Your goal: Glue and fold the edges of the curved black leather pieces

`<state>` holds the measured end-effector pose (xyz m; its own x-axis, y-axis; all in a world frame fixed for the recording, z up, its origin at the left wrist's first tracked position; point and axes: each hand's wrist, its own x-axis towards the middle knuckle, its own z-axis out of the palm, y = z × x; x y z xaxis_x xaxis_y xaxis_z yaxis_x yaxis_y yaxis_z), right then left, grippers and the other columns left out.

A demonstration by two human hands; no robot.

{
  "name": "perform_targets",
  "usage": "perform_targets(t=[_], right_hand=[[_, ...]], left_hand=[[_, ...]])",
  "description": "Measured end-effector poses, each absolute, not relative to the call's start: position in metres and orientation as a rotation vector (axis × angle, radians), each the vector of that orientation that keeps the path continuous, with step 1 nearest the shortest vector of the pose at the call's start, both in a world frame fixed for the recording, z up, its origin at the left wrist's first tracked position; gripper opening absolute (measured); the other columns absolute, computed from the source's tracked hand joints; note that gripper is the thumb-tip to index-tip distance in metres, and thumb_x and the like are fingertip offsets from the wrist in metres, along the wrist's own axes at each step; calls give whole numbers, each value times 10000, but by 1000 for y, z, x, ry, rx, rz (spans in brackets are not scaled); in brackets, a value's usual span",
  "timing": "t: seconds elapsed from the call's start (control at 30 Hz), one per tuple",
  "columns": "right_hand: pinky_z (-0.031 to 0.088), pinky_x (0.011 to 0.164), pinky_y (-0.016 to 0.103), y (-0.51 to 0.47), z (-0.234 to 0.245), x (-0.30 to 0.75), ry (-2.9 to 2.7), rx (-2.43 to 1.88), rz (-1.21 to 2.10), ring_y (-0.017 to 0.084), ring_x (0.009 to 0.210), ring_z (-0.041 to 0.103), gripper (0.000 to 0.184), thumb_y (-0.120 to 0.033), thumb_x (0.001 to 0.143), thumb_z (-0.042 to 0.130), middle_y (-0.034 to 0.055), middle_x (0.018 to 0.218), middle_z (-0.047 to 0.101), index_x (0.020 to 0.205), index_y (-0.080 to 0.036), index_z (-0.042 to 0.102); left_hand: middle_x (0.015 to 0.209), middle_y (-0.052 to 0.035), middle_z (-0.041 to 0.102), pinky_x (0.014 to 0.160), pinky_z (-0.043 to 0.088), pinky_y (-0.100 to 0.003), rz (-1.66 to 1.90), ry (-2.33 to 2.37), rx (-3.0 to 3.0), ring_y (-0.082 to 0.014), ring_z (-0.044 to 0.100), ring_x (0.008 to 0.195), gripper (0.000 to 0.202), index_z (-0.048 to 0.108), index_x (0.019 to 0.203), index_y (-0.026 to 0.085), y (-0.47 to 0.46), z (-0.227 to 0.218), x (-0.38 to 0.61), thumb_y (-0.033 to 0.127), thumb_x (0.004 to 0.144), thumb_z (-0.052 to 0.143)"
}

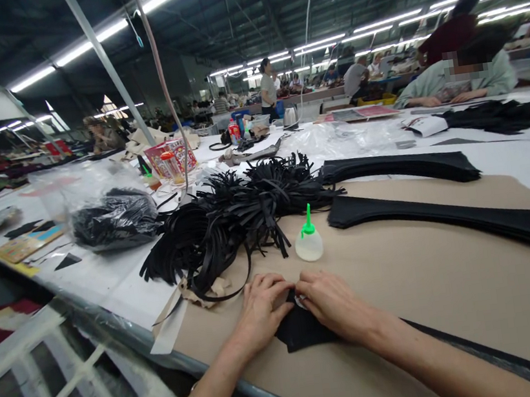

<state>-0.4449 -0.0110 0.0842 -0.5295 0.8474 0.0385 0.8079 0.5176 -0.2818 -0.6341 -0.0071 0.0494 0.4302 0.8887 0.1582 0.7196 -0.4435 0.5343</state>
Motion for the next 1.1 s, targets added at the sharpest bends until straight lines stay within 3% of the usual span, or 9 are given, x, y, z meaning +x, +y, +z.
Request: perform_targets(t=[0.27,0.5,0.7,0.9,1.1], right_hand=[[341,701,291,-29,93,-397,-2680,-1519,361,183,786,539,165,-92,891,510,43,839,578,782,-173,604],[366,786,291,-13,75,-444,-2546,-1371,342,190,885,530,166,-121,948,492,46,919,575,928,-178,647],[377,773,315,-19,74,-425,-2584,-1410,338,202,858,517,154,-89,912,519,55,903,572,860,-169,641],[384,834,303,-7,70,-456,-2501,-1331,378,200,936,521,142,-105,918,529,52,948,578,984,-168,639],[386,822,329,-8,69,-449,-2498,-1475,255,221,914,523,146,-98,916,497,72,922,571,884,-150,629]], left_hand=[[1228,25,600,957,333,-406,605,1351,2269,-218,461,1180,346,624,1142,376,-7,49,-635,232,832,679],[1242,14,595,957,335,-413,592,1368,2250,-224,457,1184,355,617,1158,356,-5,48,-635,230,831,673],[1223,52,595,964,321,-404,614,1363,2209,-211,455,1184,370,624,1127,407,-5,50,-635,246,804,710],[1196,44,610,929,344,-384,601,1346,2202,-210,470,1148,300,644,1081,350,-2,51,-636,265,800,708],[1218,35,596,958,342,-408,594,1348,2172,-226,459,1176,387,626,1138,383,0,50,-637,269,780,718]])
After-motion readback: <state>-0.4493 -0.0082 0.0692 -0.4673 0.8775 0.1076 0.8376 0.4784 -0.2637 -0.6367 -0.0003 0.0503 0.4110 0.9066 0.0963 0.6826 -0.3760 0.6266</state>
